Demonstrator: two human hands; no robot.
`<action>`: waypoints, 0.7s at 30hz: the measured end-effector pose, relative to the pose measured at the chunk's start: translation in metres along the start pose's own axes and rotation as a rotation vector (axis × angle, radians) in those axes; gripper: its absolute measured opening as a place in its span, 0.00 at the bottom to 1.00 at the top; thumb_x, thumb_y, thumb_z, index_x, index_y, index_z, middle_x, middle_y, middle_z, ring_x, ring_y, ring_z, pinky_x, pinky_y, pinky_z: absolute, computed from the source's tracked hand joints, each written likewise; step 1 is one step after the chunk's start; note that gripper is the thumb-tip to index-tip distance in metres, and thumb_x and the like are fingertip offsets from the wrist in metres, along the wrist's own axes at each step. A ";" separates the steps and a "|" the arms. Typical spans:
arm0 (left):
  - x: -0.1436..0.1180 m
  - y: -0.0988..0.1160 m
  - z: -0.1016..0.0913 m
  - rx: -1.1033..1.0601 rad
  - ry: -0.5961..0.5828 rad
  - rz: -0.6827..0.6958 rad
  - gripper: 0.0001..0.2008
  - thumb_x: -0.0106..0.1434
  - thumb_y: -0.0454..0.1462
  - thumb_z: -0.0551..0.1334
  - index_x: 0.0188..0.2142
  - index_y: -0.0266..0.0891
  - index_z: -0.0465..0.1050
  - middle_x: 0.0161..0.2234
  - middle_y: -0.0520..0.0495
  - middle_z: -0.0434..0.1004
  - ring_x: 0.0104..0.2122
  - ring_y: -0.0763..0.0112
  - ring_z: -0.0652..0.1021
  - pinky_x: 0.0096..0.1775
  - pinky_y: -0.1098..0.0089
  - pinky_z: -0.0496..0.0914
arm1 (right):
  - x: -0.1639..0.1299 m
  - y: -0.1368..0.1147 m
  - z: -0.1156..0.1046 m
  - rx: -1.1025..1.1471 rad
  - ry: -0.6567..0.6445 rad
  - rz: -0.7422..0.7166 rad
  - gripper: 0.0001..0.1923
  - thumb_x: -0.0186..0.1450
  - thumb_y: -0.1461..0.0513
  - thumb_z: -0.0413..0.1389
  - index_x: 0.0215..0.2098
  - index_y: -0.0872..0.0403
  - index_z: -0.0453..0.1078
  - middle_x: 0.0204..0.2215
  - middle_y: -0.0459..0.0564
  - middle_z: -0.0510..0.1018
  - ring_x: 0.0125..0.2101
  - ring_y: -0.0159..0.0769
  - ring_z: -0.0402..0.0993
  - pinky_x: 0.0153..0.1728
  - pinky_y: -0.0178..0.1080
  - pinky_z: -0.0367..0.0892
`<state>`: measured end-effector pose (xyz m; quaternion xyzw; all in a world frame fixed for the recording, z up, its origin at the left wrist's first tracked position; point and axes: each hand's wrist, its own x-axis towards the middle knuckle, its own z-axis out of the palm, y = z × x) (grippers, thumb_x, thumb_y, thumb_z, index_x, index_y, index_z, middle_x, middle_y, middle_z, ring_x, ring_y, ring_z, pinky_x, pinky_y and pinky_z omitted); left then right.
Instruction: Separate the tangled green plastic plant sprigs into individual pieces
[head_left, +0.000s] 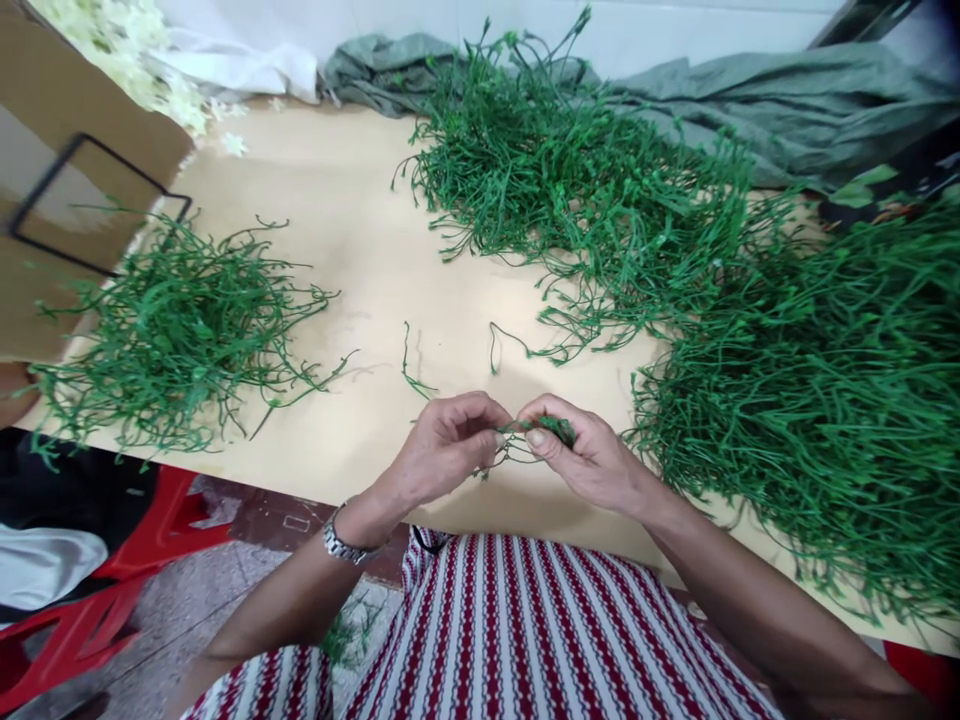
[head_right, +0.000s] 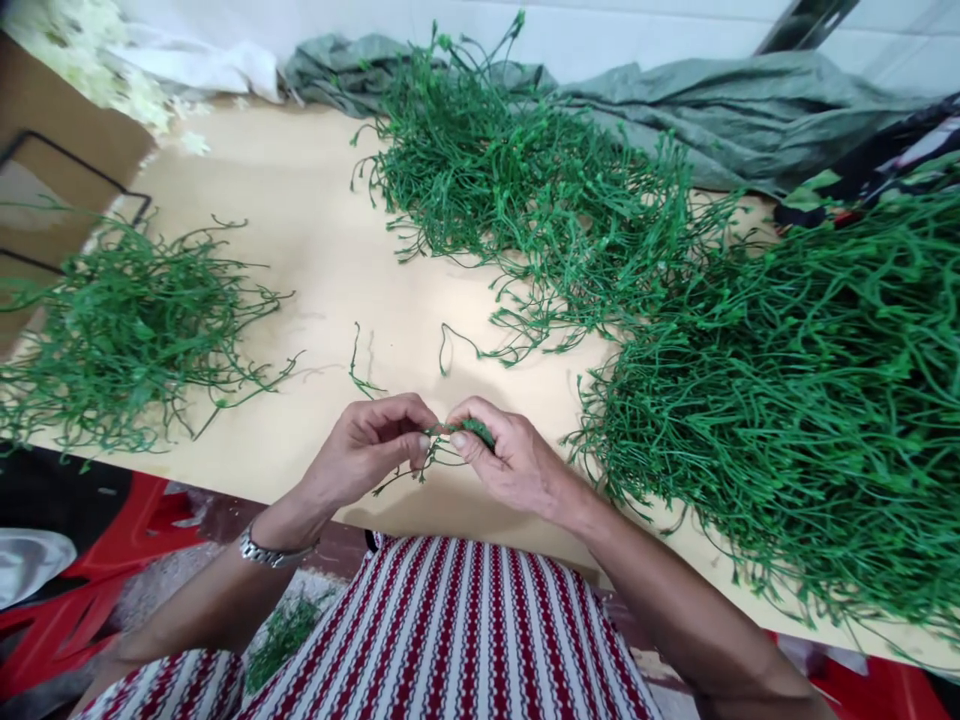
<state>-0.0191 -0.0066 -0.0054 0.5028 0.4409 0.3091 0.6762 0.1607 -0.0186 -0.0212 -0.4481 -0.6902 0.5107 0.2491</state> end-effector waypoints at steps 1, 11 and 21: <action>0.000 0.000 0.000 -0.007 0.013 -0.013 0.02 0.51 0.30 0.59 0.27 0.32 0.69 0.19 0.54 0.65 0.18 0.80 0.67 0.23 0.74 0.64 | 0.001 0.000 0.002 0.007 -0.002 -0.001 0.08 0.65 0.59 0.47 0.37 0.55 0.63 0.23 0.42 0.63 0.22 0.26 0.57 0.22 0.30 0.54; -0.001 0.006 0.002 -0.024 0.024 -0.039 0.04 0.51 0.29 0.57 0.27 0.32 0.69 0.20 0.54 0.67 0.17 0.82 0.65 0.20 0.76 0.60 | 0.002 0.001 0.007 0.206 0.146 0.056 0.06 0.58 0.63 0.53 0.33 0.57 0.68 0.26 0.46 0.71 0.25 0.27 0.63 0.26 0.31 0.61; 0.001 0.004 0.005 0.022 0.017 0.031 0.01 0.51 0.29 0.58 0.25 0.33 0.67 0.19 0.55 0.65 0.19 0.82 0.63 0.20 0.77 0.57 | 0.001 0.003 0.011 0.502 0.092 0.152 0.12 0.54 0.56 0.59 0.29 0.57 0.70 0.20 0.43 0.67 0.20 0.25 0.59 0.21 0.31 0.56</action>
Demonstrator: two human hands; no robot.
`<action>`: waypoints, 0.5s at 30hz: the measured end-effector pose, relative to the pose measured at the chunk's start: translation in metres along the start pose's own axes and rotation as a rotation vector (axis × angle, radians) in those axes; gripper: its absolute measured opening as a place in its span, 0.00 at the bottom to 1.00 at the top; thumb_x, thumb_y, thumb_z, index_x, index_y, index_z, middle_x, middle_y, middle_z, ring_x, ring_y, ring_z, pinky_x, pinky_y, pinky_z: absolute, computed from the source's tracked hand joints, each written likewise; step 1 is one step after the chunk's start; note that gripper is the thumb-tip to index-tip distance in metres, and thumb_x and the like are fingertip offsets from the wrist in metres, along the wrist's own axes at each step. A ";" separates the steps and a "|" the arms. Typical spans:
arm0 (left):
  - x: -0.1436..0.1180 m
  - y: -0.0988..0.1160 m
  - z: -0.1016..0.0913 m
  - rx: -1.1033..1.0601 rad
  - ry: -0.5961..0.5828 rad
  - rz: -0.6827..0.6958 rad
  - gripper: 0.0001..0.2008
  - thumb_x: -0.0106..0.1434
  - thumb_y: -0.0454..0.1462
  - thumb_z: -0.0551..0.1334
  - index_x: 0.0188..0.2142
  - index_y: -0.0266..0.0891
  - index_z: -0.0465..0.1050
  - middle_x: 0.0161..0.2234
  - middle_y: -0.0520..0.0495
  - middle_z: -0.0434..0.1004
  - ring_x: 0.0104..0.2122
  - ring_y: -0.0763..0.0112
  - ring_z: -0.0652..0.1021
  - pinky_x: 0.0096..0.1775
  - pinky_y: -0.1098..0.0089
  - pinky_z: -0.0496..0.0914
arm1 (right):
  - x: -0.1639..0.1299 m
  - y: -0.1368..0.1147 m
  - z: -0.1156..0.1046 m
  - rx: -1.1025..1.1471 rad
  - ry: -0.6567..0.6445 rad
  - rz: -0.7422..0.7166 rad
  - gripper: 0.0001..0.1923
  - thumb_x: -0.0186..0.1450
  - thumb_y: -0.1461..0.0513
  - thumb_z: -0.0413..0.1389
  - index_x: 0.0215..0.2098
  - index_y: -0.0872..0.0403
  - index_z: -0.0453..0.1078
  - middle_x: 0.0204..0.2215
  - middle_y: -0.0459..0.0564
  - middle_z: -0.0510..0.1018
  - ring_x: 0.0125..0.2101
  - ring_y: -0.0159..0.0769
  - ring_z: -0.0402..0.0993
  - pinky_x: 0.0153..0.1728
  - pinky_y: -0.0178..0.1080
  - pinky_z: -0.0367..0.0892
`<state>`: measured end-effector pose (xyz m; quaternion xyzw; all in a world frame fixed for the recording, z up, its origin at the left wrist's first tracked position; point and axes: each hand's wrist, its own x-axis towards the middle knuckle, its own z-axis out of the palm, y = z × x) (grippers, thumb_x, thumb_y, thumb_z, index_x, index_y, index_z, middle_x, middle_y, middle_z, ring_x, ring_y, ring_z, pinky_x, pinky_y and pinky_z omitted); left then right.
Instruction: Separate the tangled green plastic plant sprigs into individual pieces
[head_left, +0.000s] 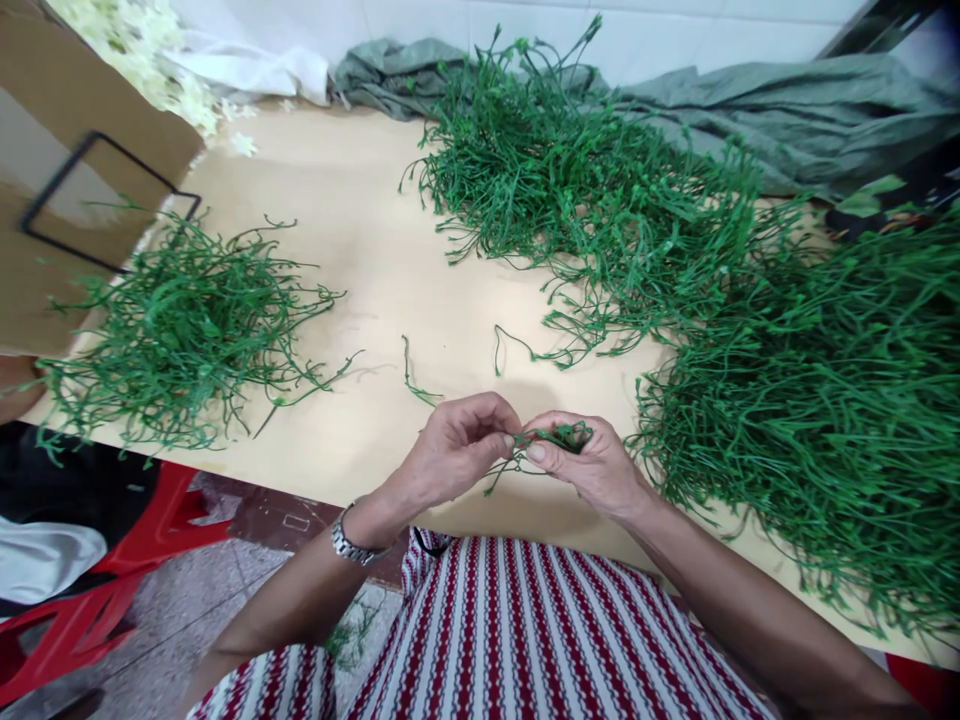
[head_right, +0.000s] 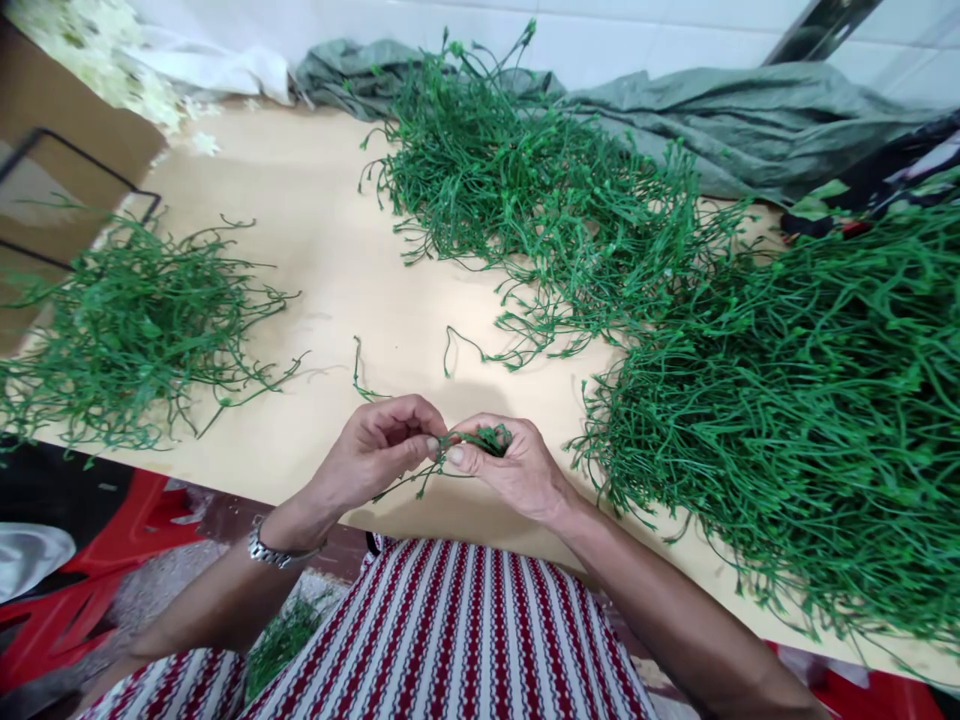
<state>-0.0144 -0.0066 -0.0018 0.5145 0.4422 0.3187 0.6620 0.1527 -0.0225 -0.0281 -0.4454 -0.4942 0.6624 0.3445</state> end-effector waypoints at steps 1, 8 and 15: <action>0.000 -0.001 0.001 0.010 0.005 0.014 0.01 0.51 0.29 0.58 0.25 0.33 0.67 0.19 0.55 0.64 0.19 0.82 0.62 0.20 0.77 0.57 | 0.000 -0.001 0.000 -0.013 0.005 -0.003 0.12 0.54 0.56 0.60 0.29 0.57 0.70 0.20 0.43 0.67 0.21 0.25 0.60 0.22 0.31 0.57; -0.001 -0.008 0.007 0.053 0.027 0.082 0.01 0.54 0.31 0.58 0.28 0.33 0.66 0.20 0.55 0.62 0.20 0.81 0.62 0.21 0.77 0.58 | 0.000 0.000 0.002 -0.094 0.069 -0.040 0.14 0.58 0.54 0.56 0.28 0.57 0.65 0.17 0.40 0.58 0.18 0.24 0.51 0.19 0.30 0.49; 0.000 -0.009 0.008 0.194 0.015 0.105 0.02 0.54 0.29 0.56 0.27 0.34 0.66 0.21 0.54 0.64 0.21 0.81 0.64 0.22 0.77 0.59 | -0.003 0.004 -0.003 -0.344 0.003 -0.105 0.10 0.63 0.56 0.49 0.30 0.56 0.62 0.17 0.39 0.55 0.18 0.25 0.49 0.18 0.30 0.48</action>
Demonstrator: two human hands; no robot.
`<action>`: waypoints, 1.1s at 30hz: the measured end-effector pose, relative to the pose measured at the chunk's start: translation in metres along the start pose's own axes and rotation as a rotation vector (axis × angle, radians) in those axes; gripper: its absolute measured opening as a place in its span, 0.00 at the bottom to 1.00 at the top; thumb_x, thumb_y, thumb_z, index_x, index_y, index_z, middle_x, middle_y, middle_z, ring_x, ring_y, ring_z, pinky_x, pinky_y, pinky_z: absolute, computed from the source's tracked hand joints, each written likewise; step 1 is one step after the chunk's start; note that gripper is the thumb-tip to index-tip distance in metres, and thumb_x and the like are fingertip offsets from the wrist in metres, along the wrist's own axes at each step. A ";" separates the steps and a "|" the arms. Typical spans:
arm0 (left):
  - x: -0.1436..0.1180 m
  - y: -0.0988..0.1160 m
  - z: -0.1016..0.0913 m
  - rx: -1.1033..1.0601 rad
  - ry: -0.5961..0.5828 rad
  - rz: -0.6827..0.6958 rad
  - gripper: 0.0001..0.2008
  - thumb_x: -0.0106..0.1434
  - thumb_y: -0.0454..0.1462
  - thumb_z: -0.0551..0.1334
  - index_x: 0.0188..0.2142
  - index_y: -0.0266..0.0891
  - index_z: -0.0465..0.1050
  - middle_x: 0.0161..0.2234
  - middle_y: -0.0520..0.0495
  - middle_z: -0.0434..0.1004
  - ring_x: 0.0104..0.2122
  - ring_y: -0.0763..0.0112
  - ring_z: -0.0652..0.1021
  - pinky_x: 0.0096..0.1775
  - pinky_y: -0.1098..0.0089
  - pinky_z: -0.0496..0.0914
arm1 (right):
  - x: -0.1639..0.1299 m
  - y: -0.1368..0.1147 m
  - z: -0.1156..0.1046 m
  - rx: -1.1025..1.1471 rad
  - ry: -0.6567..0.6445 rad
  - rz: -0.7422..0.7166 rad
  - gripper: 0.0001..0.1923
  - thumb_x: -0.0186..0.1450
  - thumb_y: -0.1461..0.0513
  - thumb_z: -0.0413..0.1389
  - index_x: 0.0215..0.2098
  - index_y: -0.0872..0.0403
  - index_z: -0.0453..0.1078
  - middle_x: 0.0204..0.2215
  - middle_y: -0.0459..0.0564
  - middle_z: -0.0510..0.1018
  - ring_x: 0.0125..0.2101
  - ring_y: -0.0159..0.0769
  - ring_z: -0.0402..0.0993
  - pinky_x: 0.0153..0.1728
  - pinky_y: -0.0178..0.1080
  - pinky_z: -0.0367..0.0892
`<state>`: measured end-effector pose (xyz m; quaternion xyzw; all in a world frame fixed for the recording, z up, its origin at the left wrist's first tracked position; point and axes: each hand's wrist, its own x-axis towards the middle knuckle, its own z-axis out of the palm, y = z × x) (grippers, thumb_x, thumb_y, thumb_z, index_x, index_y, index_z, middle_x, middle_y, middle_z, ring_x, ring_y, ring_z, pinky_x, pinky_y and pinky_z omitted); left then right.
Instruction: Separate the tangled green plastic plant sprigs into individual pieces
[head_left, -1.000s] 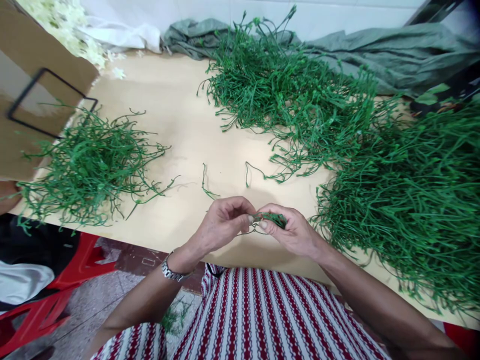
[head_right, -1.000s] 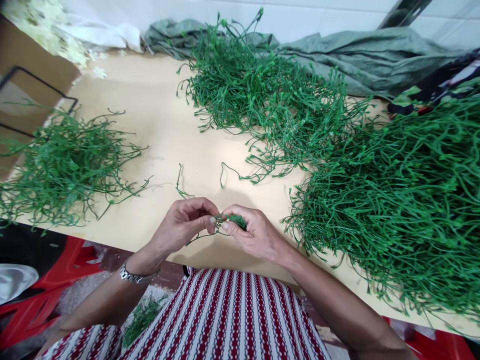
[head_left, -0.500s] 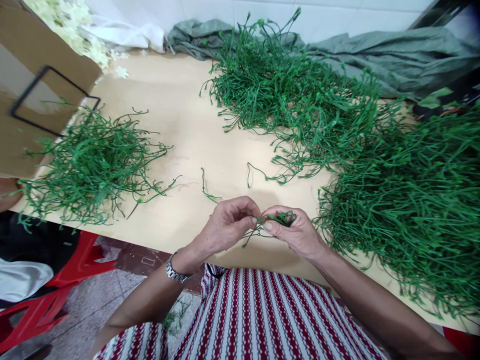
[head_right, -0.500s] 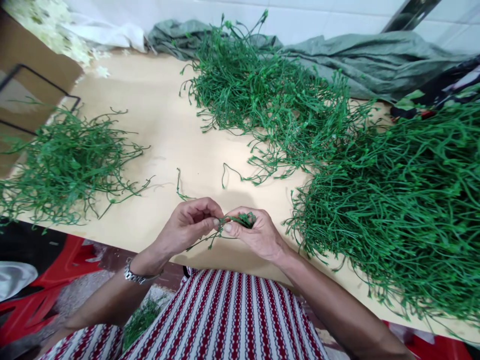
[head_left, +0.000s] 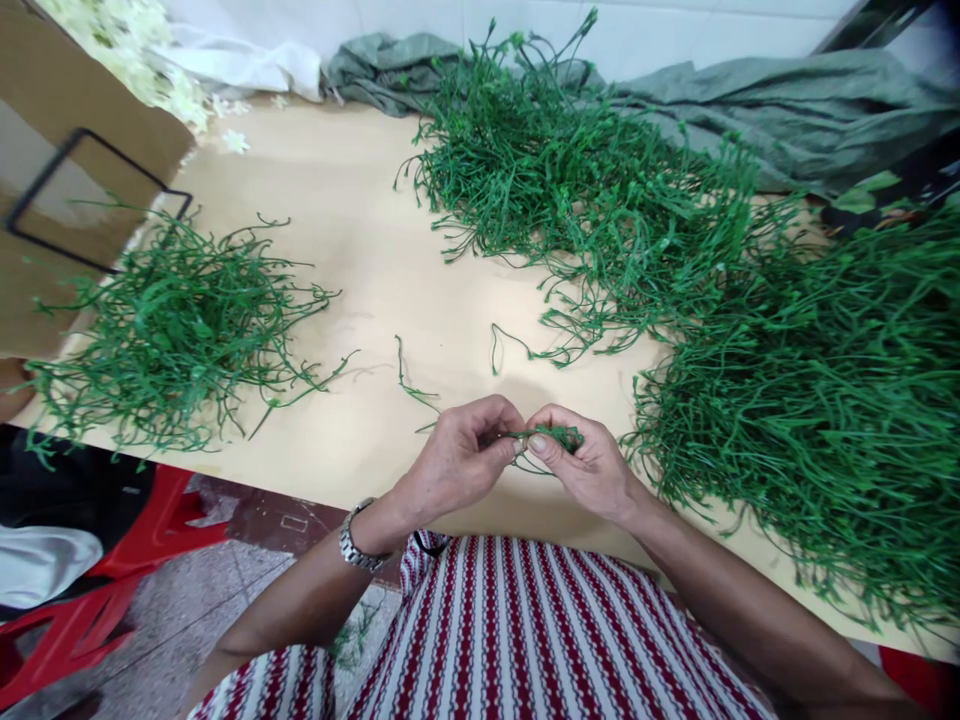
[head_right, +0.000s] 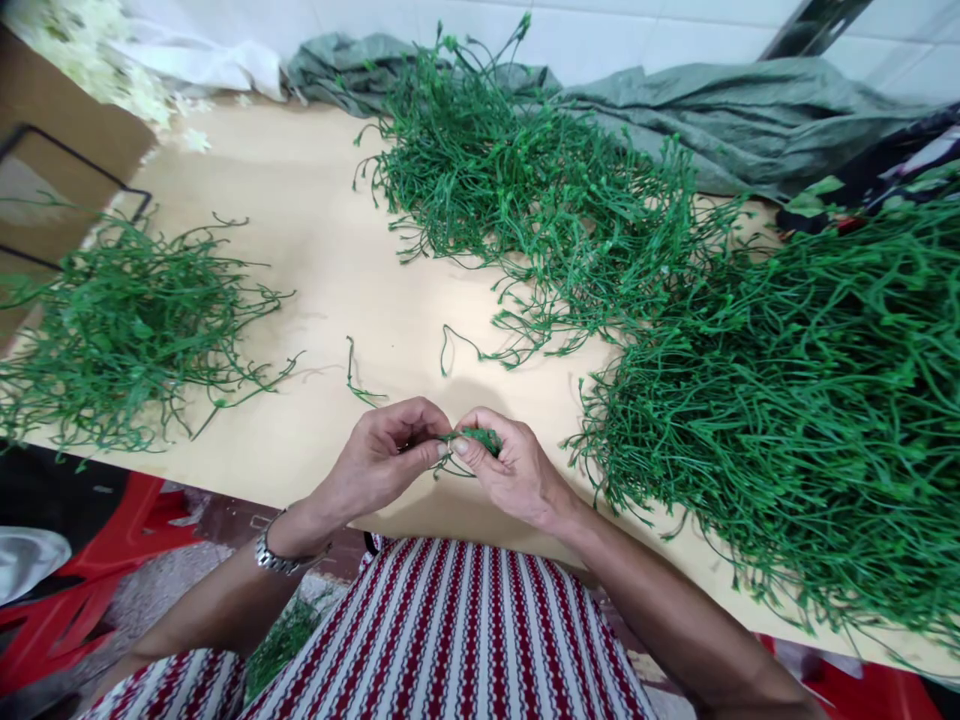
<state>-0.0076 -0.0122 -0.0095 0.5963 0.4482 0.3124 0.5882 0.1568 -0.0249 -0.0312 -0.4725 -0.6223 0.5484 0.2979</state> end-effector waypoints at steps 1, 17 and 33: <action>0.000 0.000 0.000 0.066 0.009 0.011 0.03 0.54 0.29 0.56 0.27 0.34 0.66 0.21 0.53 0.65 0.21 0.80 0.64 0.23 0.77 0.60 | 0.000 0.000 -0.002 -0.079 -0.012 -0.033 0.09 0.63 0.58 0.49 0.31 0.56 0.62 0.17 0.39 0.56 0.18 0.25 0.50 0.18 0.30 0.48; -0.001 0.006 -0.002 0.689 -0.114 0.122 0.09 0.46 0.24 0.50 0.16 0.36 0.59 0.15 0.55 0.57 0.18 0.79 0.58 0.22 0.73 0.52 | -0.002 -0.010 -0.008 -1.059 -0.163 -0.564 0.12 0.54 0.75 0.42 0.27 0.55 0.60 0.23 0.47 0.64 0.23 0.33 0.56 0.25 0.37 0.50; 0.003 0.004 -0.019 0.235 -0.374 -0.107 0.06 0.53 0.30 0.55 0.23 0.33 0.69 0.17 0.55 0.60 0.19 0.81 0.60 0.21 0.76 0.56 | -0.003 -0.013 -0.014 -0.870 -0.151 -0.603 0.11 0.51 0.73 0.42 0.29 0.55 0.58 0.22 0.46 0.62 0.23 0.31 0.55 0.24 0.34 0.52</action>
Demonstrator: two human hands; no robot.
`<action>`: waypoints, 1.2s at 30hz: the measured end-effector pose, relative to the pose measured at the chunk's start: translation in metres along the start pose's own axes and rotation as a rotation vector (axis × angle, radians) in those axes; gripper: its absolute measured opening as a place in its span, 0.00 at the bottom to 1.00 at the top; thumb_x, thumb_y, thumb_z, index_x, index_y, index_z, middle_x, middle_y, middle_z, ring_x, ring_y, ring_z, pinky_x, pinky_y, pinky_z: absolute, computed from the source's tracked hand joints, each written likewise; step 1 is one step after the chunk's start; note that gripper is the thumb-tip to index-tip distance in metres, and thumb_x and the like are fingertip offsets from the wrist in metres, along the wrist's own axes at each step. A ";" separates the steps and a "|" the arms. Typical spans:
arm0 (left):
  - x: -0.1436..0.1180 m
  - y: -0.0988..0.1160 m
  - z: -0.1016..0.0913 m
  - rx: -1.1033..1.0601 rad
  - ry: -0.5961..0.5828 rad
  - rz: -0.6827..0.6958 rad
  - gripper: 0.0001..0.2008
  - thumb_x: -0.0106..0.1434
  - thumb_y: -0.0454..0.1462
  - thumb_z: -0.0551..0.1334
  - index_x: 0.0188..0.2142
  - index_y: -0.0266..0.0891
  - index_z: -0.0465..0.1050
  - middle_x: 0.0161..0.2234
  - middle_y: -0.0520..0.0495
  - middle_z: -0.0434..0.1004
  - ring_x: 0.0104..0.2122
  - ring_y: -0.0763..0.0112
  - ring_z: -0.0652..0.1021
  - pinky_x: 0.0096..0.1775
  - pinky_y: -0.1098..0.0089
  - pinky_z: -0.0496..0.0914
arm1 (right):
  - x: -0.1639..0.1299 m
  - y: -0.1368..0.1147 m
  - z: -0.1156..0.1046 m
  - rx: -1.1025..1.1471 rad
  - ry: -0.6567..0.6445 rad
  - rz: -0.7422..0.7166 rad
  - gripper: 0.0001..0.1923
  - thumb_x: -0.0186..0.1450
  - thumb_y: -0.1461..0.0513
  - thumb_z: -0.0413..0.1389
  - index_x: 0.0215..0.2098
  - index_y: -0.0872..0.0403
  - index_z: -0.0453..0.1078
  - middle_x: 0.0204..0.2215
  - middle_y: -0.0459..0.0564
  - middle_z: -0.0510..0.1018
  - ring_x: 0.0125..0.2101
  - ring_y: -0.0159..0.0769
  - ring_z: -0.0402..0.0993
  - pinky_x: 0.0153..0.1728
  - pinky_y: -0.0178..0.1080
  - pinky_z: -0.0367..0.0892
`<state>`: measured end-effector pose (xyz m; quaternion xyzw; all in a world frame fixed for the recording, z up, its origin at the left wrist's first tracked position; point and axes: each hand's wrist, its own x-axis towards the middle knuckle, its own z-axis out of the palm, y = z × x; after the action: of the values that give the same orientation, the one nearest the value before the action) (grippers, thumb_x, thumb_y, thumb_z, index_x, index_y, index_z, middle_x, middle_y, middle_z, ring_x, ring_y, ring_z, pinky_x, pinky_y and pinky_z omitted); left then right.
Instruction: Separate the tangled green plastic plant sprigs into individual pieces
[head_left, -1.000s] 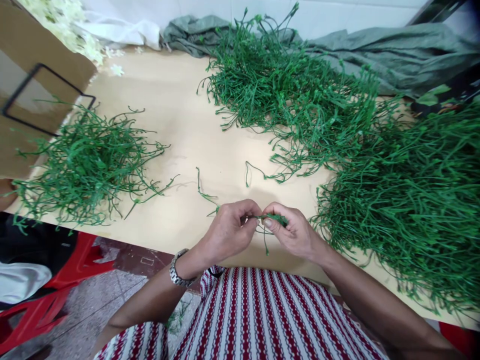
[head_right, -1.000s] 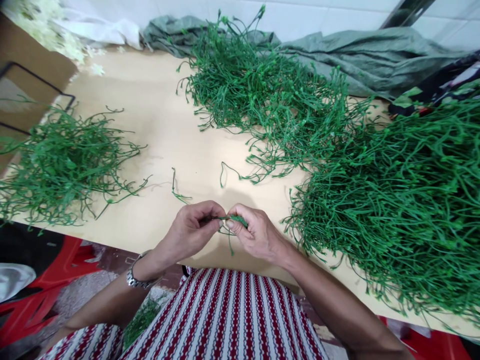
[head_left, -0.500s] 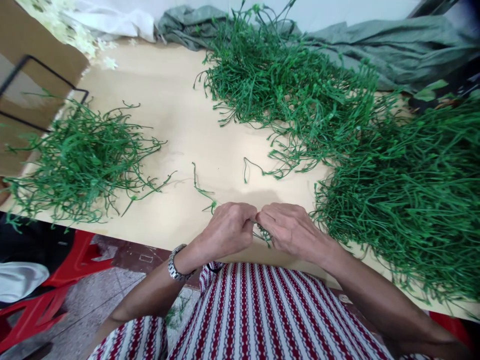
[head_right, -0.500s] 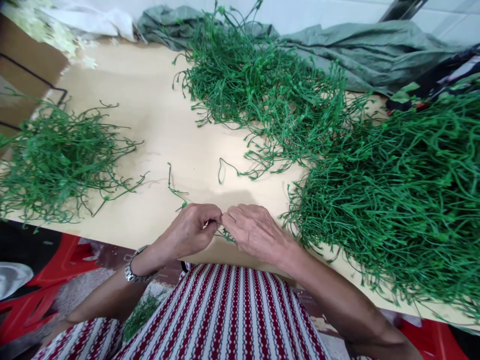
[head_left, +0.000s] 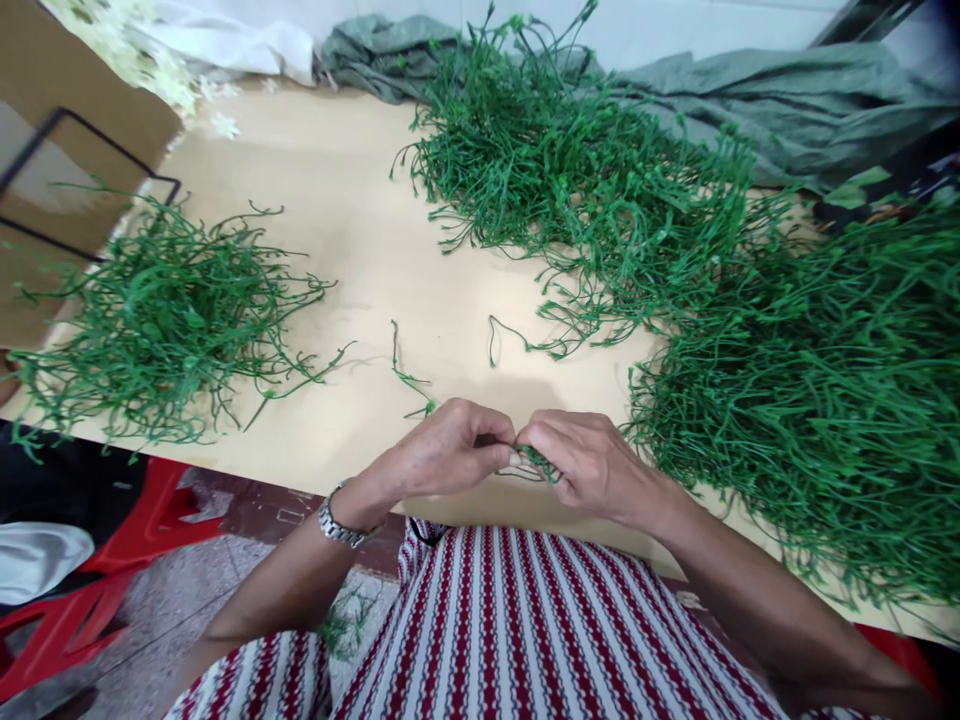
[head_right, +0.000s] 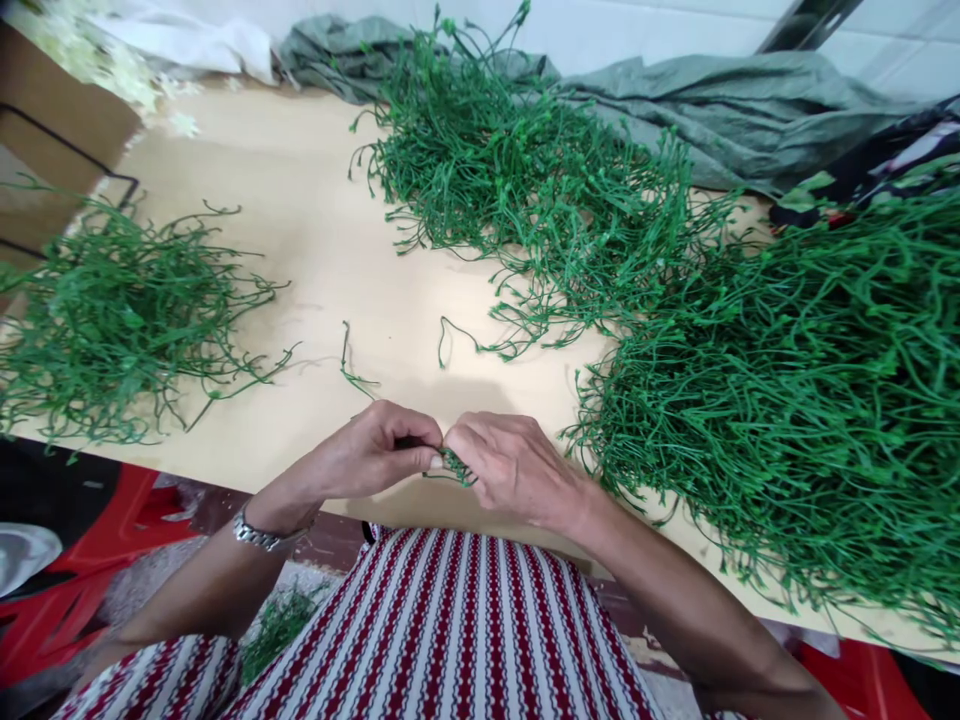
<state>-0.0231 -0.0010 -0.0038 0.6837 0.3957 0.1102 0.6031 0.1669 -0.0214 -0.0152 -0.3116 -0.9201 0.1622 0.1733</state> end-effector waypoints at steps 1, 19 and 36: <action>0.000 0.000 -0.001 -0.032 -0.024 -0.006 0.06 0.52 0.30 0.55 0.22 0.33 0.69 0.16 0.56 0.59 0.18 0.81 0.59 0.21 0.77 0.55 | 0.000 -0.002 -0.001 -0.017 -0.006 -0.010 0.11 0.51 0.74 0.42 0.28 0.55 0.58 0.22 0.45 0.62 0.23 0.31 0.55 0.24 0.35 0.51; 0.010 0.010 0.004 -0.427 0.316 0.117 0.08 0.56 0.37 0.60 0.24 0.33 0.70 0.17 0.55 0.63 0.18 0.82 0.61 0.20 0.78 0.56 | 0.007 0.007 -0.009 0.570 0.140 0.441 0.07 0.65 0.61 0.47 0.33 0.55 0.63 0.22 0.44 0.64 0.23 0.28 0.59 0.24 0.31 0.56; 0.019 -0.001 0.026 -0.679 0.563 0.128 0.06 0.52 0.35 0.63 0.27 0.35 0.67 0.14 0.57 0.66 0.11 0.83 0.62 0.12 0.79 0.57 | 0.007 -0.013 0.023 0.850 0.420 0.637 0.09 0.60 0.60 0.54 0.38 0.55 0.68 0.28 0.46 0.74 0.26 0.28 0.68 0.28 0.31 0.64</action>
<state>0.0052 -0.0075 -0.0168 0.4134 0.4427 0.4530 0.6541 0.1448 -0.0313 -0.0287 -0.5022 -0.5804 0.4967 0.4053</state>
